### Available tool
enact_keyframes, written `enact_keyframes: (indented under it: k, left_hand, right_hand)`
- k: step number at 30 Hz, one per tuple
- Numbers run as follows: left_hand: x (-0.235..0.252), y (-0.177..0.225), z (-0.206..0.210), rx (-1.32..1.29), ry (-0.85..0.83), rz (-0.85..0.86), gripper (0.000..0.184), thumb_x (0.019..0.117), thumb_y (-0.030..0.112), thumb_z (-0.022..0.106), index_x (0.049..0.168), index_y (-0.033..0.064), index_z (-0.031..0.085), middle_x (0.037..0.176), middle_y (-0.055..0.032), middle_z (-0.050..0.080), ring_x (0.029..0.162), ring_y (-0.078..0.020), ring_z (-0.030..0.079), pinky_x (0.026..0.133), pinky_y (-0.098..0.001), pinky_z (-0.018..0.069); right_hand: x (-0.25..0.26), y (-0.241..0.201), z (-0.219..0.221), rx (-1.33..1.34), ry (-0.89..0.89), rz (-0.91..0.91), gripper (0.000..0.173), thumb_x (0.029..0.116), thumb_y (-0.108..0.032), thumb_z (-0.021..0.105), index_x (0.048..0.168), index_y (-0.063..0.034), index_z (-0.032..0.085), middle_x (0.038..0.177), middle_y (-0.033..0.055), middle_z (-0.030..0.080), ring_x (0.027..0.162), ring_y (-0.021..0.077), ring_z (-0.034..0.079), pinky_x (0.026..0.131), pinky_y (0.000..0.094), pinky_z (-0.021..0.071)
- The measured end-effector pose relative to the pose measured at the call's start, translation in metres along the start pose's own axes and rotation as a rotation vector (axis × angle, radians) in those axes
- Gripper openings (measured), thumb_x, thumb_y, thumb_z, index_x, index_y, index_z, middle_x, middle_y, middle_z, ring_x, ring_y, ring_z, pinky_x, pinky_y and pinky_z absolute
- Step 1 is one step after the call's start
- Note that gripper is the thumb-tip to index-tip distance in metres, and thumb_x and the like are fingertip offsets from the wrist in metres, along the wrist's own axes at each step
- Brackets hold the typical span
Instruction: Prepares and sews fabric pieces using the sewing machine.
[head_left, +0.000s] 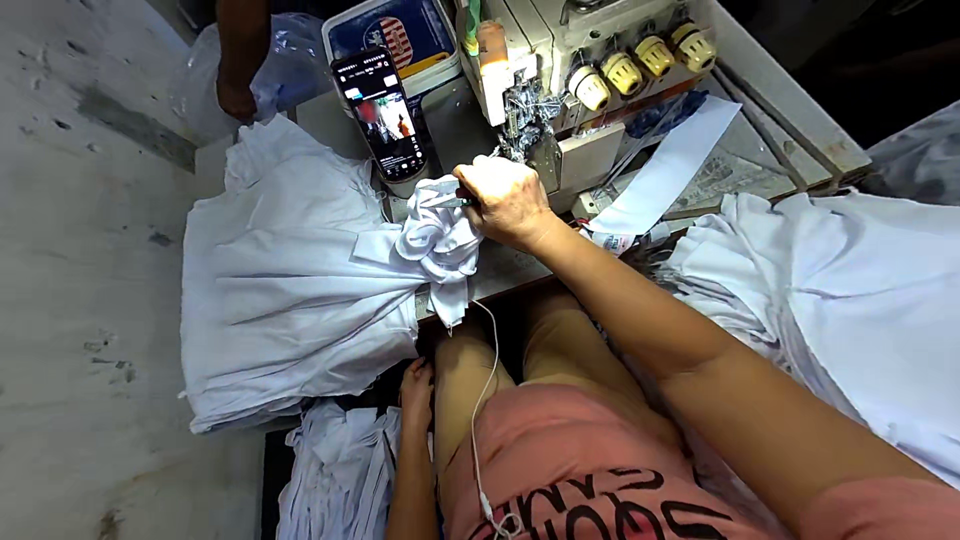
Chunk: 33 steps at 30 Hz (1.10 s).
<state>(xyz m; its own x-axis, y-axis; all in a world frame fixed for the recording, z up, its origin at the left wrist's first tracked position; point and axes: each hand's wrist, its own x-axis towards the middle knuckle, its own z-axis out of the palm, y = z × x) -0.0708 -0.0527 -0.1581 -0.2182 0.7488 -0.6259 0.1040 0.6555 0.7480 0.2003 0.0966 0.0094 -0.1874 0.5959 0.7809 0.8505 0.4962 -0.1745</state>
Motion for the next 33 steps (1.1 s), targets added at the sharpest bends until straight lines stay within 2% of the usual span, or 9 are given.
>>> enact_keyframes:
  k: [2, 4, 9, 14, 16, 22, 27, 31, 33]
  left_hand:
    - [0.026, -0.007, 0.01, -0.155, 0.029, -0.13, 0.027, 0.1104, 0.017, 0.042, 0.127, -0.0015, 0.054, 0.099, -0.0106, 0.063, 0.078, -0.0121, 0.06, 0.068, -0.027, 0.0517]
    - [0.048, -0.014, 0.016, -0.278, 0.028, -0.227, 0.033, 0.1116, 0.028, 0.038, 0.116, 0.0028, 0.058, 0.089, -0.0072, 0.062, 0.072, -0.0132, 0.058, 0.064, -0.0305, 0.0516]
    - [0.041, -0.016, 0.022, 0.127, 0.007, -0.072, 0.036, 0.1119, 0.016, 0.041, 0.136, -0.0079, 0.053, 0.132, -0.022, 0.061, 0.116, -0.0222, 0.059, 0.103, -0.037, 0.047]
    - [0.037, -0.025, 0.022, -0.133, 0.127, -0.263, 0.024, 0.1084, 0.013, 0.046, 0.12, -0.004, 0.058, 0.106, -0.0149, 0.063, 0.086, -0.0176, 0.057, 0.078, -0.0337, 0.0506]
    - [0.029, -0.011, 0.02, -0.192, 0.138, -0.382, 0.032, 0.1089, 0.014, 0.046, 0.133, -0.0053, 0.054, 0.128, -0.0212, 0.061, 0.106, -0.0269, 0.058, 0.094, -0.0443, 0.0487]
    - [0.041, -0.029, 0.017, 0.245, 0.086, -0.192, 0.032, 0.1078, 0.012, 0.05, 0.131, -0.01, 0.056, 0.131, -0.0261, 0.061, 0.117, -0.03, 0.06, 0.102, -0.0424, 0.0475]
    - [-0.061, 0.109, 0.022, 0.62, -0.155, -0.397, 0.043, 0.1117, 0.013, 0.039, 0.151, -0.0045, 0.04, 0.157, -0.0208, 0.042, 0.142, -0.0282, 0.043, 0.117, -0.0389, 0.034]
    - [-0.073, 0.105, 0.019, 0.484, -0.112, -0.355, 0.041, 0.1119, 0.019, 0.038, 0.147, -0.0007, 0.045, 0.147, -0.0174, 0.052, 0.127, -0.0241, 0.054, 0.106, -0.0376, 0.0427]
    - [-0.069, 0.106, 0.021, 0.41, -0.108, -0.367, 0.04, 0.1117, 0.014, 0.039, 0.147, -0.0038, 0.044, 0.149, -0.0199, 0.049, 0.129, -0.0265, 0.052, 0.109, -0.0381, 0.0405]
  right_hand:
    - [-0.002, 0.001, 0.003, -0.035, 0.039, -0.018, 0.016, 0.0862, -0.012, 0.063, 0.091, -0.0003, 0.073, 0.073, 0.0151, 0.065, 0.067, 0.0326, 0.068, 0.055, 0.0444, 0.0503]
    - [-0.003, 0.001, 0.005, -0.056, 0.075, -0.024, 0.016, 0.0854, -0.013, 0.063, 0.088, -0.0009, 0.073, 0.072, 0.0143, 0.065, 0.067, 0.0319, 0.067, 0.054, 0.0437, 0.0496]
    - [-0.003, -0.001, 0.007, -0.091, 0.084, -0.017, 0.016, 0.0855, -0.016, 0.061, 0.081, -0.0025, 0.069, 0.069, 0.0128, 0.062, 0.066, 0.031, 0.066, 0.052, 0.043, 0.0478]
    - [-0.003, -0.001, 0.007, -0.117, 0.078, -0.022, 0.017, 0.0856, -0.017, 0.06, 0.078, -0.0031, 0.067, 0.067, 0.0123, 0.06, 0.063, 0.0306, 0.065, 0.05, 0.0422, 0.0453]
    - [-0.003, -0.001, 0.007, -0.125, 0.075, -0.023, 0.018, 0.0857, -0.017, 0.06, 0.078, -0.0033, 0.068, 0.067, 0.0119, 0.06, 0.063, 0.0299, 0.064, 0.051, 0.0416, 0.0451]
    - [-0.003, -0.002, 0.006, -0.131, 0.057, -0.017, 0.018, 0.0853, -0.017, 0.06, 0.079, -0.003, 0.068, 0.068, 0.0122, 0.061, 0.064, 0.0303, 0.065, 0.051, 0.0424, 0.0455]
    - [-0.004, -0.002, 0.007, -0.138, 0.053, -0.024, 0.018, 0.0849, -0.018, 0.06, 0.079, -0.0027, 0.068, 0.068, 0.0125, 0.06, 0.063, 0.0303, 0.064, 0.051, 0.0422, 0.0453]
    - [-0.003, -0.001, 0.006, -0.147, 0.043, -0.025, 0.019, 0.0854, -0.019, 0.059, 0.08, -0.0029, 0.068, 0.069, 0.0126, 0.061, 0.065, 0.0304, 0.065, 0.052, 0.0421, 0.0456]
    - [-0.003, -0.001, 0.006, -0.144, 0.051, -0.025, 0.019, 0.0854, -0.018, 0.059, 0.079, -0.0031, 0.068, 0.068, 0.0124, 0.061, 0.064, 0.0306, 0.064, 0.051, 0.0421, 0.0448]
